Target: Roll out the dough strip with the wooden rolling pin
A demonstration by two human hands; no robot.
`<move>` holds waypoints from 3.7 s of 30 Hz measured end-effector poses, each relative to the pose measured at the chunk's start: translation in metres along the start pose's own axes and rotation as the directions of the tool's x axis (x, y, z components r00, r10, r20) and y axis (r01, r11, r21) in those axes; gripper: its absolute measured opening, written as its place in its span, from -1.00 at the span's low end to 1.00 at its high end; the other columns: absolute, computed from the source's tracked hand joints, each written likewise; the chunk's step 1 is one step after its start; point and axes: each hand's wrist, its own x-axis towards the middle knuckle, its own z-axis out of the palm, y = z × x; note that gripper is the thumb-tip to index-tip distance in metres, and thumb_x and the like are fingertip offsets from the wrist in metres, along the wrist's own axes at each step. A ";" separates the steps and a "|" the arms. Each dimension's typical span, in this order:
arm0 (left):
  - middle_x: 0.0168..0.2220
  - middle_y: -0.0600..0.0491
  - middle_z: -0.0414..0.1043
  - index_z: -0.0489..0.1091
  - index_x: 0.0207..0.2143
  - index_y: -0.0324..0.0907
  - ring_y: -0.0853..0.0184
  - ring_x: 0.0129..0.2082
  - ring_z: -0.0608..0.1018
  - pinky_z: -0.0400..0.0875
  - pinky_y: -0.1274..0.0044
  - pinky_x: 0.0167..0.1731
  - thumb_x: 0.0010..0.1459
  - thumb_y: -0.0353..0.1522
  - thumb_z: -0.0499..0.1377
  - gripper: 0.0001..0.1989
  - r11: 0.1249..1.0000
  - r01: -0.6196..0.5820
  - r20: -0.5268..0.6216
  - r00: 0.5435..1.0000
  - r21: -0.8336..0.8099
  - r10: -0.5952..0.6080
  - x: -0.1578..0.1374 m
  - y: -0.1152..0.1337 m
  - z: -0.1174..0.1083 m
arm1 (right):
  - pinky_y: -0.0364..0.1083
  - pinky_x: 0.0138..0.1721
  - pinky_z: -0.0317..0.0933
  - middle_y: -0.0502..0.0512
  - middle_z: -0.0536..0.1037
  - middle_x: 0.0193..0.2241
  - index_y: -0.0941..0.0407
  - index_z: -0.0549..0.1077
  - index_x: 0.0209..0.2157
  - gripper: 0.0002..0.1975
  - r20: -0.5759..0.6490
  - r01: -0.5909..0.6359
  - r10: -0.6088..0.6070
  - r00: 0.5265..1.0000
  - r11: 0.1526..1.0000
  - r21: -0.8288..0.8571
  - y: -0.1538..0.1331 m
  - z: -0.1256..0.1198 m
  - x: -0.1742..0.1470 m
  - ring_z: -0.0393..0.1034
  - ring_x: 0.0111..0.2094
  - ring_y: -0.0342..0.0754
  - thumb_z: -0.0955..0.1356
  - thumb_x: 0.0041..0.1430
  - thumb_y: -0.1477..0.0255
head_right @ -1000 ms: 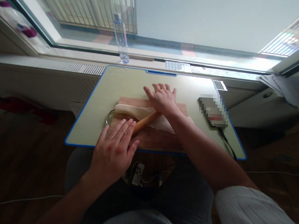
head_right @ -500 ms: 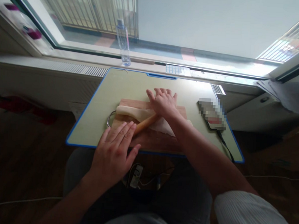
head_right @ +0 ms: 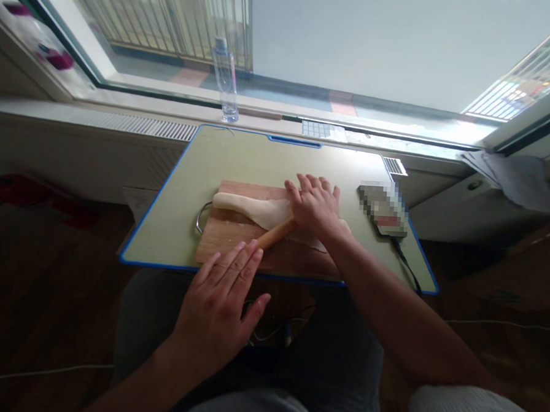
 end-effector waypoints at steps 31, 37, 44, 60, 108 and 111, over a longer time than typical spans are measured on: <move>0.03 -0.17 0.63 0.47 0.05 -0.17 0.00 0.07 0.59 0.48 0.23 0.06 0.43 -0.19 0.11 -0.69 0.933 0.328 -0.206 0.913 -0.145 -0.353 0.082 -0.088 0.004 | 0.13 -0.02 0.41 0.33 0.69 -0.06 0.09 0.62 -0.05 -0.44 0.228 -0.272 0.263 0.938 0.962 0.010 0.062 -0.050 -0.048 0.57 0.02 0.30 0.41 0.25 -0.11; 0.04 -0.17 0.62 0.47 0.05 -0.16 0.01 0.07 0.59 0.47 0.24 0.07 0.45 -0.17 0.10 -0.68 0.932 0.329 -0.233 0.904 -0.151 -0.357 0.085 -0.087 0.013 | -0.03 -0.45 0.36 0.13 0.63 -0.48 0.10 0.65 -0.29 -0.72 0.426 -0.296 0.217 0.878 0.946 0.129 0.059 -0.062 -0.043 0.55 -0.47 0.06 0.50 0.20 0.15; 0.06 -0.15 0.63 0.47 0.07 -0.17 0.01 0.07 0.58 0.44 0.25 0.07 0.44 -0.20 0.13 -0.70 0.948 0.305 -0.230 0.920 -0.095 -0.318 0.084 -0.086 0.015 | -0.13 -0.49 0.23 0.04 0.56 -0.52 0.12 0.63 -0.43 -0.74 0.362 -0.197 0.043 0.931 0.894 0.402 0.044 -0.087 -0.036 0.40 -0.49 -0.09 0.52 0.17 0.21; 0.04 -0.16 0.63 0.44 0.09 -0.16 0.03 0.06 0.60 0.43 0.29 0.06 0.46 -0.20 0.11 -0.70 0.930 0.330 -0.229 0.904 -0.160 -0.361 0.083 -0.085 0.018 | -0.10 -0.43 0.47 0.11 0.60 -0.43 0.11 0.59 -0.41 -0.75 0.281 -0.161 -0.097 0.955 0.625 0.764 0.003 -0.106 0.001 0.54 -0.38 -0.02 0.60 0.11 0.26; -0.21 0.10 0.73 0.65 0.04 -0.02 0.21 -0.23 0.69 0.49 0.46 -0.17 0.13 -0.24 0.34 -0.60 0.943 0.107 -0.086 0.986 -0.316 -0.141 0.133 -0.093 -0.064 | -0.11 -0.24 0.34 0.00 0.63 -0.35 0.13 0.63 -0.21 -0.69 0.259 -0.103 -0.370 0.892 0.393 0.914 0.005 -0.051 -0.006 0.49 -0.30 -0.05 0.45 -0.08 0.40; -0.15 0.08 0.73 0.64 0.03 -0.04 0.19 -0.18 0.69 0.52 0.44 -0.10 0.12 -0.22 0.37 -0.59 0.942 0.067 -0.095 0.990 -0.329 -0.104 0.138 -0.089 -0.079 | -0.12 -0.17 0.35 0.00 0.65 -0.29 0.12 0.63 -0.15 -0.61 0.233 -0.133 -0.403 0.885 0.261 0.956 0.009 -0.067 -0.011 0.51 -0.24 -0.05 0.54 -0.11 0.37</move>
